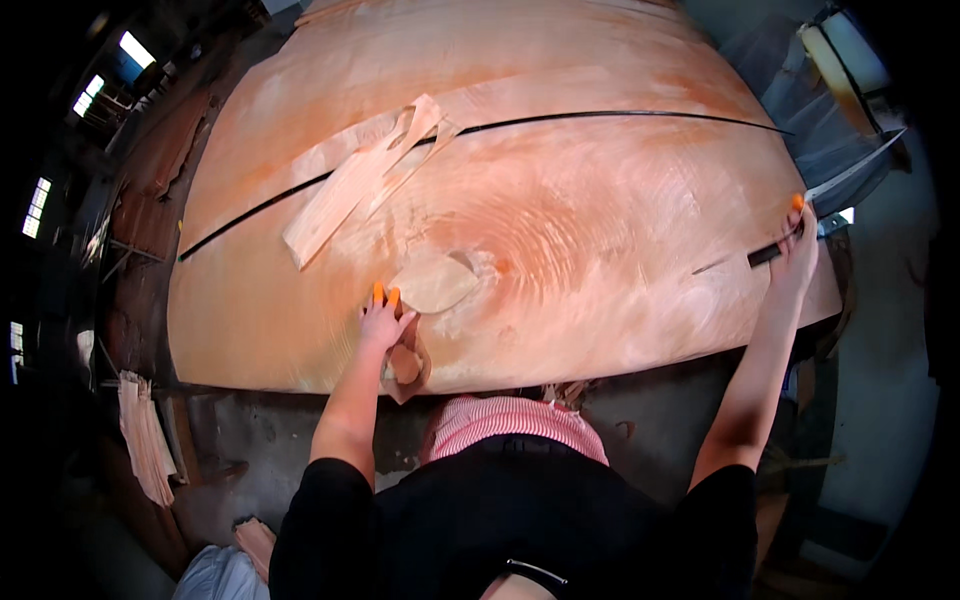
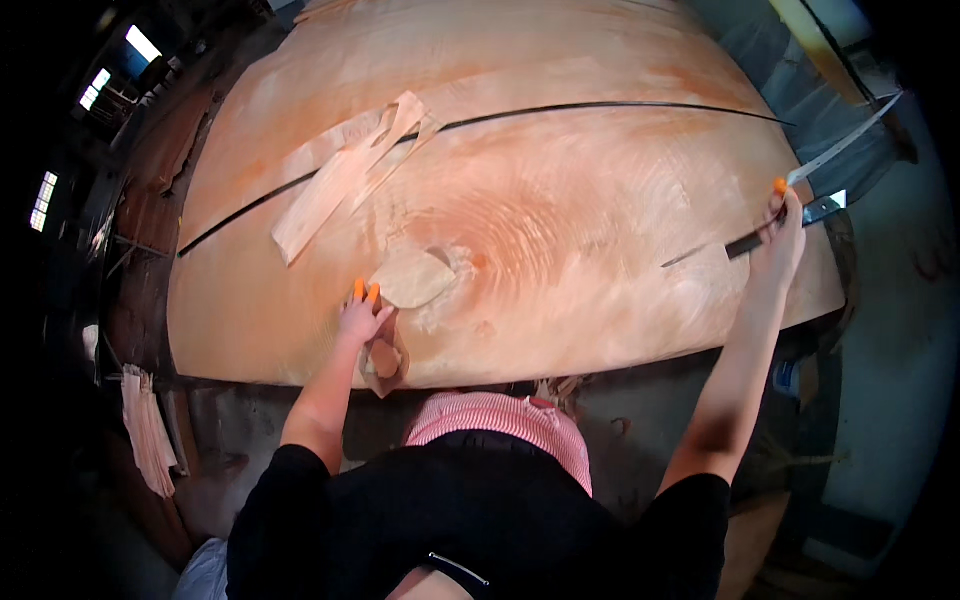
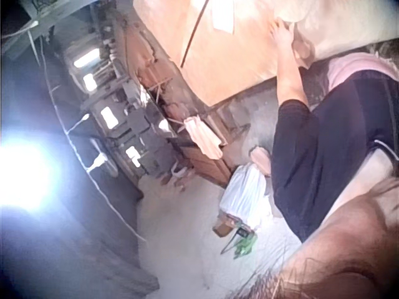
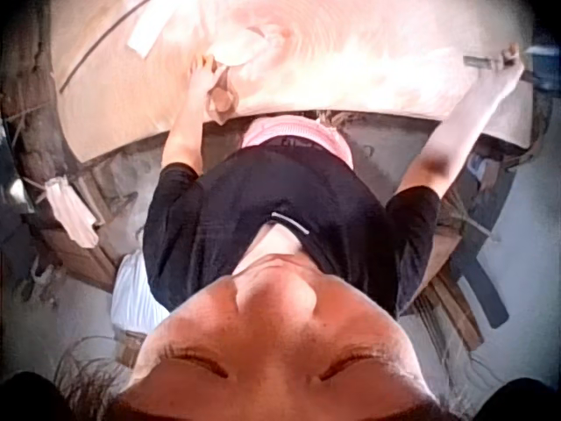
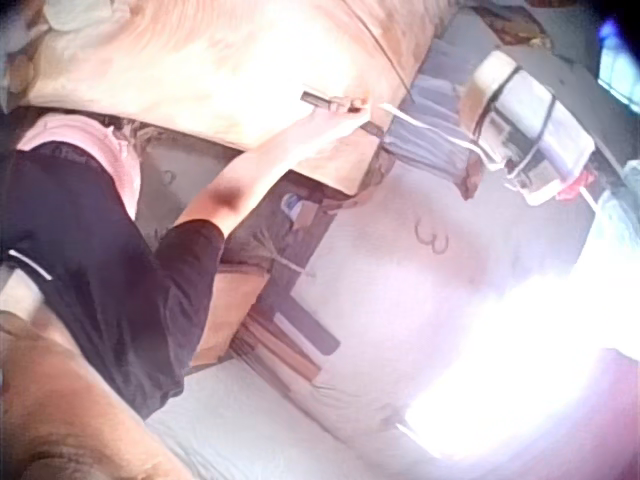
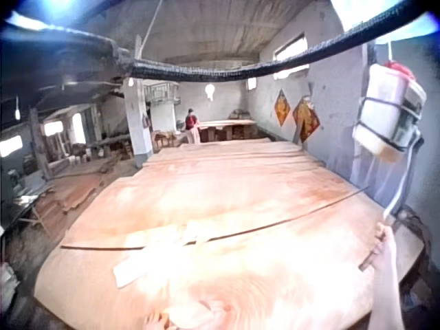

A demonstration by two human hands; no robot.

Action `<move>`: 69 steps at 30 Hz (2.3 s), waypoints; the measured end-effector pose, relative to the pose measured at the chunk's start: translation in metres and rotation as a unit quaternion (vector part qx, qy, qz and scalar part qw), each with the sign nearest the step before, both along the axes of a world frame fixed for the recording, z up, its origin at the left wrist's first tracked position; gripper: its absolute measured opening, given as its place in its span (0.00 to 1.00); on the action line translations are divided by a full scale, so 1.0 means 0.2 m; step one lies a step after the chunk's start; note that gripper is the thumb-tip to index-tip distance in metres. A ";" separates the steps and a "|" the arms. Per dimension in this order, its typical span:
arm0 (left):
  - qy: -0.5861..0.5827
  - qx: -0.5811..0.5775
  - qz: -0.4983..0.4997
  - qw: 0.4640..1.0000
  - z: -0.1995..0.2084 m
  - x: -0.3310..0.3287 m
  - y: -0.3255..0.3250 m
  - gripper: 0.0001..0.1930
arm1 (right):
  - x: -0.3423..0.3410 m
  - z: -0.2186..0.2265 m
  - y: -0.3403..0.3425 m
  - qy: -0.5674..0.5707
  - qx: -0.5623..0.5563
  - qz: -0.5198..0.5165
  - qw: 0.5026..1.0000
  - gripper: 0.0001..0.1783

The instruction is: The person uses a long, curved metal blade to cut and shape a large, thin sheet of wood veneer on a metal workbench. They repeatedly position the blade, press down to cut along curved lines, and peel away the resulting strips of veneer. The person also lifts and repositions the veneer sheet to access different areas for cutting.

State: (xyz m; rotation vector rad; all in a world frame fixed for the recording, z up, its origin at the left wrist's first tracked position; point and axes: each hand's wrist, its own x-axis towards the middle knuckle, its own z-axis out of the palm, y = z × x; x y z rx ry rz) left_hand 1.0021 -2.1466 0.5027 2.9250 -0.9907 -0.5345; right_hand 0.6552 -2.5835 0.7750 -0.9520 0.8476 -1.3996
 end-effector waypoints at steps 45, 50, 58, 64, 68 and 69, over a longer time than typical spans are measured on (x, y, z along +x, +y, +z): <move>0.012 -0.233 -0.363 0.902 -0.07 -0.10 -0.49 0.34 | 0.93 -1.58 1.05 0.661 0.028 0.384 0.644 0.19; 0.014 -0.194 -0.375 0.906 -0.06 -0.11 -0.49 0.35 | 0.81 -1.43 1.10 0.652 0.033 0.429 0.624 0.17; 0.070 -0.168 -0.333 0.925 -0.07 -0.09 -0.50 0.32 | 0.77 -1.16 0.77 0.510 0.089 0.477 0.711 0.12; -0.004 -0.252 -0.218 0.943 -0.15 -0.01 -0.26 0.29 | 1.10 -1.38 1.01 0.417 0.109 0.472 0.770 0.10; 0.040 -0.265 -0.201 0.942 -0.13 0.01 -0.18 0.29 | 1.37 -1.51 1.17 0.378 0.064 0.479 0.790 0.11; 0.040 -0.269 -0.198 0.942 -0.13 0.01 -0.17 0.29 | 1.42 -1.53 1.19 0.386 0.071 0.480 0.785 0.11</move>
